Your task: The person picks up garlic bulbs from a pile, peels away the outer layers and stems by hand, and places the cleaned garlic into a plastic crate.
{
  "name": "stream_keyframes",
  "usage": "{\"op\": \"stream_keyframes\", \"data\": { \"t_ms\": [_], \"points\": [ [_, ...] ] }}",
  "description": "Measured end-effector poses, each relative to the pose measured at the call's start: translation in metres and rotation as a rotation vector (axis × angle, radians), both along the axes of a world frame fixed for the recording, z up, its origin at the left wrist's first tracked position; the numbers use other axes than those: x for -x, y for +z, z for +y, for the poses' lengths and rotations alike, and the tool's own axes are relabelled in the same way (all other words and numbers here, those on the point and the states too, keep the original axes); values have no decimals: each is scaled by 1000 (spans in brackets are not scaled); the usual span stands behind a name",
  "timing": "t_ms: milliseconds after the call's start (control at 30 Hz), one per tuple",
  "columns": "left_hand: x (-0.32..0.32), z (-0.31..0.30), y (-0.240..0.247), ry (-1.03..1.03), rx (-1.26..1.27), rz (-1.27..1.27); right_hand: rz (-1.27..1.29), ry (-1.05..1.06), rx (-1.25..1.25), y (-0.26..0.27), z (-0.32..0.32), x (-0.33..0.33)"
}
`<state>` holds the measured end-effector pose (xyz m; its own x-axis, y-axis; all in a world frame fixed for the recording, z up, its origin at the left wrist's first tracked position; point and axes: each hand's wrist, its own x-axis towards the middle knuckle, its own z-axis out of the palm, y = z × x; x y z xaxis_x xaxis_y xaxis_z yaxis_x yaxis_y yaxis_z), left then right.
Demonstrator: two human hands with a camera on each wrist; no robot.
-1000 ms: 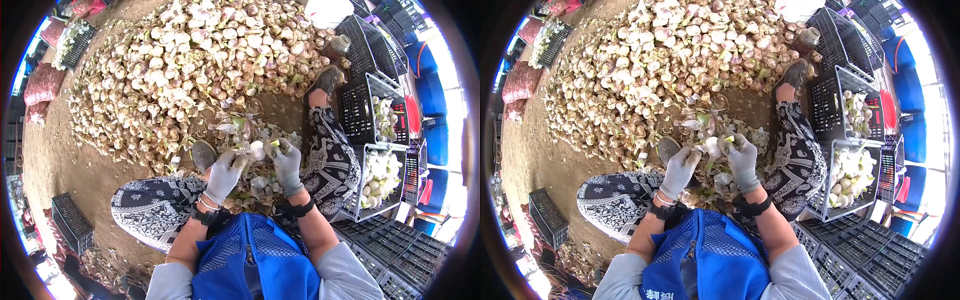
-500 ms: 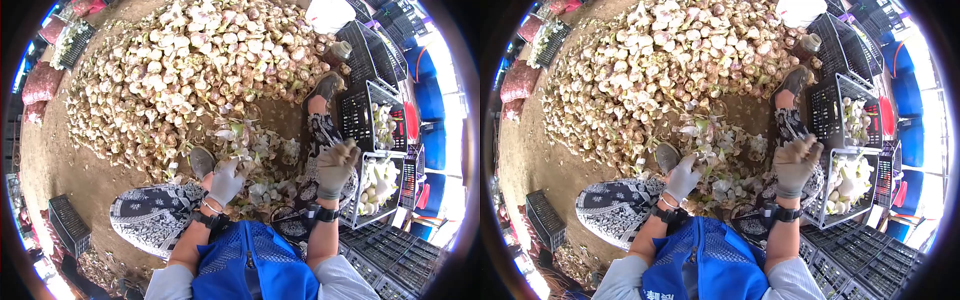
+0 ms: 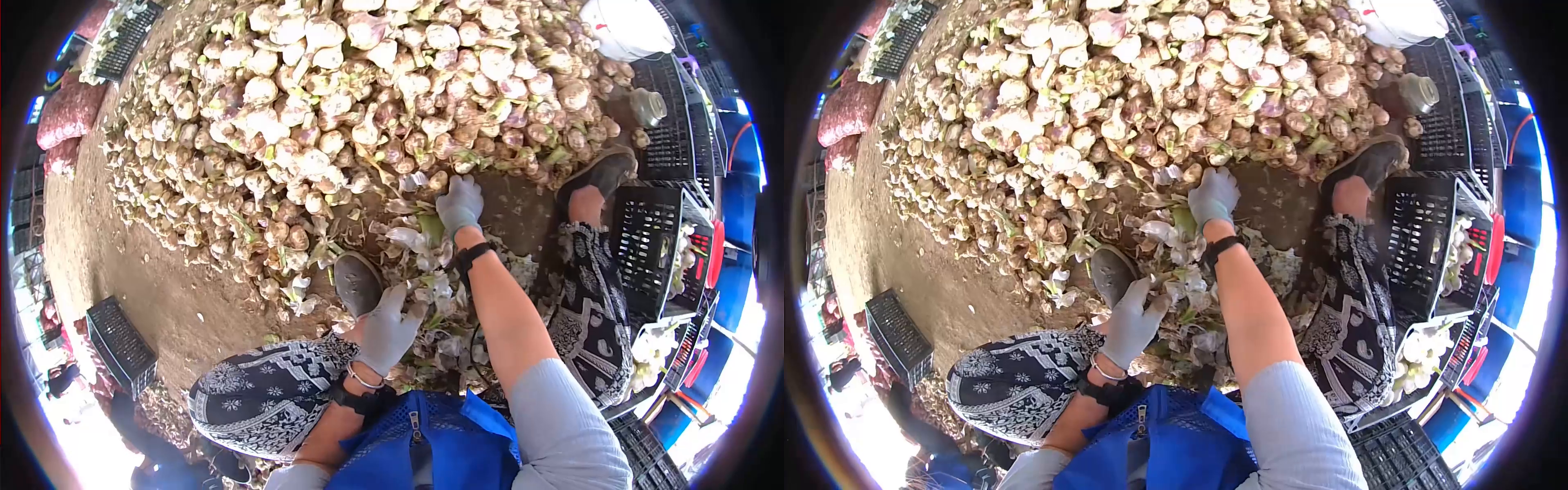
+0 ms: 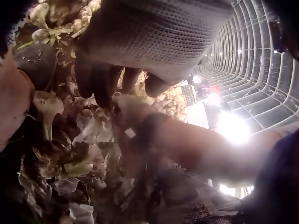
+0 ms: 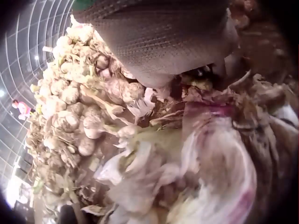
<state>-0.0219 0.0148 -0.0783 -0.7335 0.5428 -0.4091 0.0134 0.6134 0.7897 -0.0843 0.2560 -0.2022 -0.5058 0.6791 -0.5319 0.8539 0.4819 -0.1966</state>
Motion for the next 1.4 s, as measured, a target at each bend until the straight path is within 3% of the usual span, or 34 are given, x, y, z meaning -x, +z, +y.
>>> {"op": "stream_keyframes", "data": {
  "t_ms": [67, 133, 167, 233, 267, 333, 367, 400, 433, 467, 500, 600, 633, 667, 733, 800, 833, 900, 933, 967, 1000, 1067, 1200, 1233, 1300, 1333, 1400],
  "points": [
    [0, 2, -6, 1, -59, 67, 16, 1, -36, -6, 10, -7],
    [7, 9, 5, 12, -56, -51, 116, 154, 179, 6, 20, -17],
    [9, 11, 7, 19, -73, 78, 231, 322, 217, 14, 16, -31],
    [15, 13, 20, -46, -5, 331, 95, 488, 402, 63, -5, -45],
    [16, 12, 21, -44, -11, 329, 132, 603, 429, 87, -18, -55],
    [16, 11, 27, -103, -67, 437, 381, 689, 545, 107, -41, -76],
    [15, 8, 32, -99, -75, 445, 390, 559, 704, 121, -43, -85],
    [15, 5, 38, 2, -119, 296, 402, 426, 858, 149, -46, -86],
    [15, 3, 44, 99, -165, 149, 412, 433, 845, 156, -52, -92],
    [14, 3, 51, 193, -211, -3, 729, -122, 1013, 160, -61, -99],
    [13, 7, 61, 223, -328, 177, 1022, -706, 1128, 162, -68, -106],
    [2, 4, 60, 245, -266, 149, 1150, -566, 923, 132, -85, -128],
    [-2, 3, 52, 230, -304, 181, 1286, -821, 1159, 148, -100, -121],
    [-8, 0, 44, 226, -311, 183, 820, -243, 601, 170, -103, -130],
    [-9, 1, 56, 114, -292, 289, 863, -292, 587, 167, -116, -132],
    [-9, -4, 63, 124, -311, 191, 924, -197, 563, 181, -117, -138],
    [-8, -9, 57, 186, -465, -13, 975, -106, 537, 190, -116, -141],
    [-9, -9, 54, 284, -756, -317, 916, -123, 558, 198, -115, -151],
    [-10, -10, 56, 283, -763, -318, 851, -142, 581, 201, -116, -156],
    [-11, -11, 58, 227, -724, -304, 880, -307, 793, 191, -115, -160],
    [-11, -12, 63, 170, -684, -290, 881, -305, 787, 189, -116, -160],
    [-13, -11, 65, 103, -628, -242, 1088, -217, 604, 185, -119, -157],
    [-17, -13, 65, 222, -724, -335, 878, -54, 473, 207, -119, -158],
    [-12, -18, 70, 246, -719, -515, 878, -53, 475, 207, -119, -160],
    [-8, -18, 75, 332, -663, -745, 1066, 201, 324, 207, -120, -165],
    [-7, -19, 79, 337, -662, -745, 1065, 203, 328, 207, -118, -166],
    [-6, -21, 89, 306, -541, -904, 852, 39, 604, 205, -113, -166]
  ]
}}
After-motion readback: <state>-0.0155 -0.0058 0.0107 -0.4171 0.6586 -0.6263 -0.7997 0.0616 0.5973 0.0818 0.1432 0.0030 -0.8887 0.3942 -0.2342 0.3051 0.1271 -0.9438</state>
